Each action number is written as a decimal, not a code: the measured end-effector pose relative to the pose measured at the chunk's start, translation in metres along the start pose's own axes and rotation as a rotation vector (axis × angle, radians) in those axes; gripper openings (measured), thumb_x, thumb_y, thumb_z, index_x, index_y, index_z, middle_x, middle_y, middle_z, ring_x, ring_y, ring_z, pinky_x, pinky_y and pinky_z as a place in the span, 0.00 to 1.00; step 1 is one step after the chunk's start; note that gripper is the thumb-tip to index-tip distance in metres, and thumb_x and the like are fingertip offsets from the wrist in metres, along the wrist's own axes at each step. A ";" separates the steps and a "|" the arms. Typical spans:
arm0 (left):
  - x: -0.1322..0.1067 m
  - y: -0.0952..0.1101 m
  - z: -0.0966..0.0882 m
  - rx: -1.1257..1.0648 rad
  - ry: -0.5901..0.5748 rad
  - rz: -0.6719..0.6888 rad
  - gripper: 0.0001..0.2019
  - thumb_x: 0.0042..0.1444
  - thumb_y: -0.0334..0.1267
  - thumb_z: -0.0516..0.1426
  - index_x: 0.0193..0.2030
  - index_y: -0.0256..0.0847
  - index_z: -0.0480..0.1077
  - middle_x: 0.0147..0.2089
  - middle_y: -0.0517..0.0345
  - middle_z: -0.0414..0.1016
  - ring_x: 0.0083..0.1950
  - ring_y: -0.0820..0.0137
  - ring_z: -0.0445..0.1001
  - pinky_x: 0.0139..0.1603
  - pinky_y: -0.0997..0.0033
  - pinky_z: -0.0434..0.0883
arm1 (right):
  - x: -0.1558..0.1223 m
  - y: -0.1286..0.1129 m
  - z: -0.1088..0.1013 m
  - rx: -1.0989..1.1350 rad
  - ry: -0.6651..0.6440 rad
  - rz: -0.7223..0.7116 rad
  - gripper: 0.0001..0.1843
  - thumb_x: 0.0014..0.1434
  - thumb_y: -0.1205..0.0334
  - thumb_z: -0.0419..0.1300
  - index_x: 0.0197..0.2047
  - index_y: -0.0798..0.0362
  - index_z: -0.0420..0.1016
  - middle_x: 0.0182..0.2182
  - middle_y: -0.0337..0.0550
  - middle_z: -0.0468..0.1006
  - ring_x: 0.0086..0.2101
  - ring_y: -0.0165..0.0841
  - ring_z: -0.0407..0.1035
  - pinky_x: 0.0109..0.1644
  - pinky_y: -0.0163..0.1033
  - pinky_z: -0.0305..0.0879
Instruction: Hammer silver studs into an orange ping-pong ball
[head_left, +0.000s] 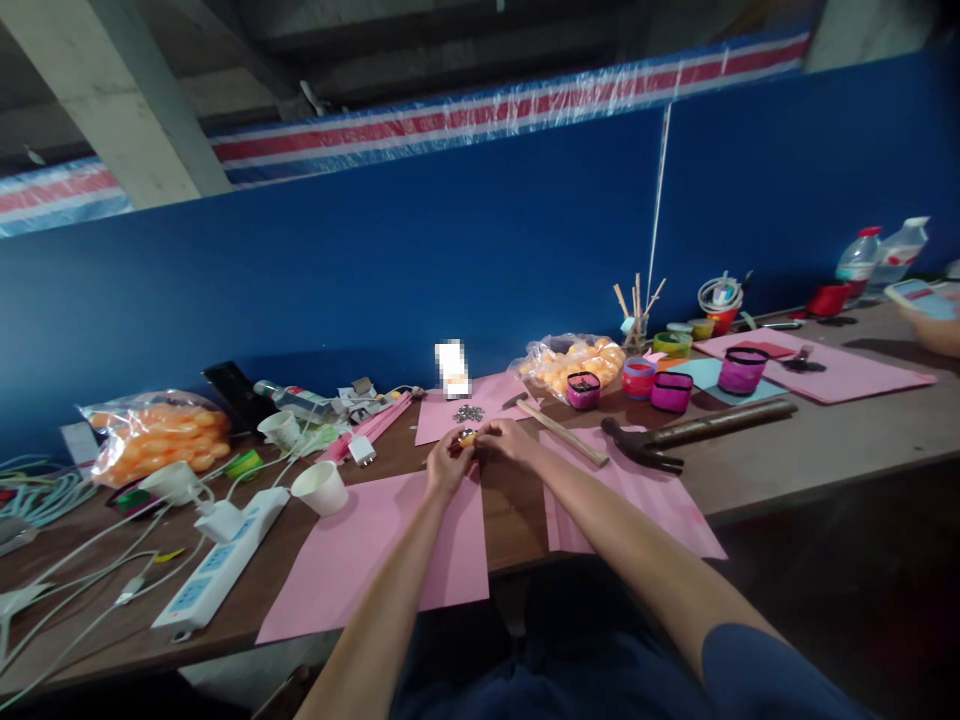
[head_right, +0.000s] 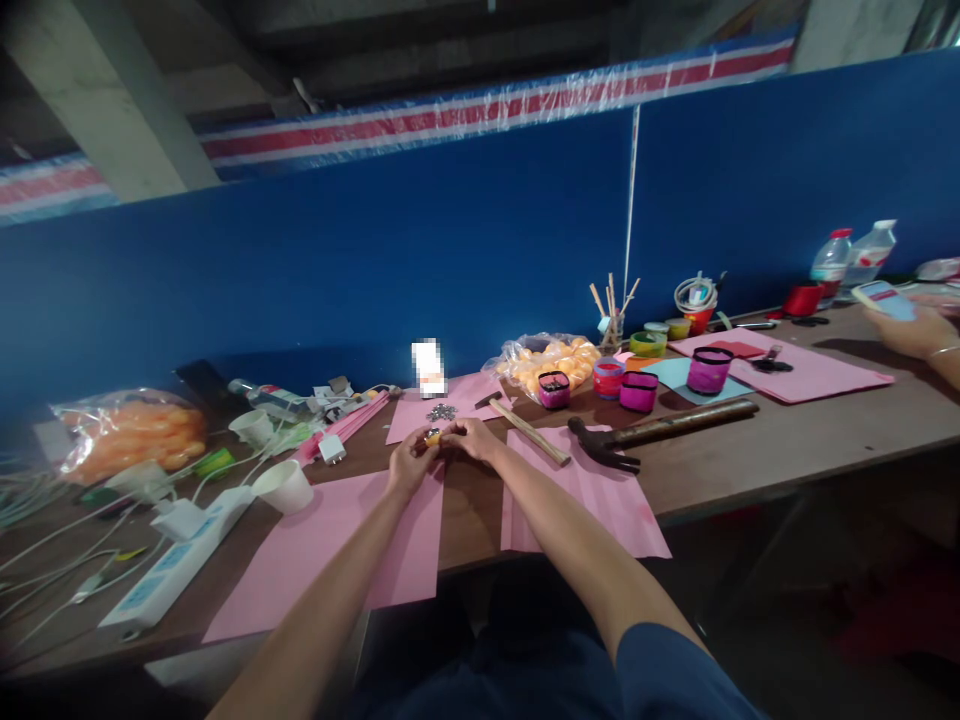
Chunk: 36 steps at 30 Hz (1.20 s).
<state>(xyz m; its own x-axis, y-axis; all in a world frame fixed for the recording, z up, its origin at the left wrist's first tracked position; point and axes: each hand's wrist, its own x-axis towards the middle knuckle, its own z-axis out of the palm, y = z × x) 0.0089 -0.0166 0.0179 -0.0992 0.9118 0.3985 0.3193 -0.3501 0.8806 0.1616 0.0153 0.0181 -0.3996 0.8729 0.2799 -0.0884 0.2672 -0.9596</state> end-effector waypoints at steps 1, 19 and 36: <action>0.000 0.001 0.000 0.001 -0.001 0.002 0.19 0.42 0.31 0.58 0.44 0.38 0.68 0.42 0.53 0.75 0.40 0.67 0.74 0.44 0.67 0.70 | 0.000 0.000 0.000 0.000 0.000 0.001 0.15 0.44 0.53 0.62 0.30 0.56 0.72 0.26 0.40 0.76 0.28 0.32 0.69 0.34 0.36 0.65; 0.001 -0.005 0.000 -0.001 0.038 -0.012 0.20 0.39 0.31 0.60 0.43 0.36 0.68 0.40 0.50 0.75 0.38 0.67 0.74 0.43 0.66 0.71 | -0.002 -0.005 0.002 -0.006 -0.049 0.010 0.16 0.44 0.50 0.61 0.29 0.56 0.73 0.25 0.40 0.76 0.27 0.32 0.69 0.33 0.36 0.65; 0.002 -0.009 0.003 -0.047 0.045 -0.024 0.19 0.39 0.29 0.59 0.41 0.36 0.67 0.40 0.50 0.75 0.39 0.67 0.74 0.43 0.65 0.71 | -0.004 -0.008 0.002 0.013 -0.113 0.013 0.16 0.46 0.51 0.60 0.31 0.56 0.73 0.26 0.41 0.76 0.27 0.33 0.70 0.33 0.36 0.66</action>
<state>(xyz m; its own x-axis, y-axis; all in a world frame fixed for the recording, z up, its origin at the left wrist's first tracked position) 0.0085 -0.0111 0.0099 -0.1490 0.9100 0.3869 0.2720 -0.3385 0.9008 0.1620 0.0092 0.0249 -0.5007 0.8247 0.2628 -0.0939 0.2501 -0.9637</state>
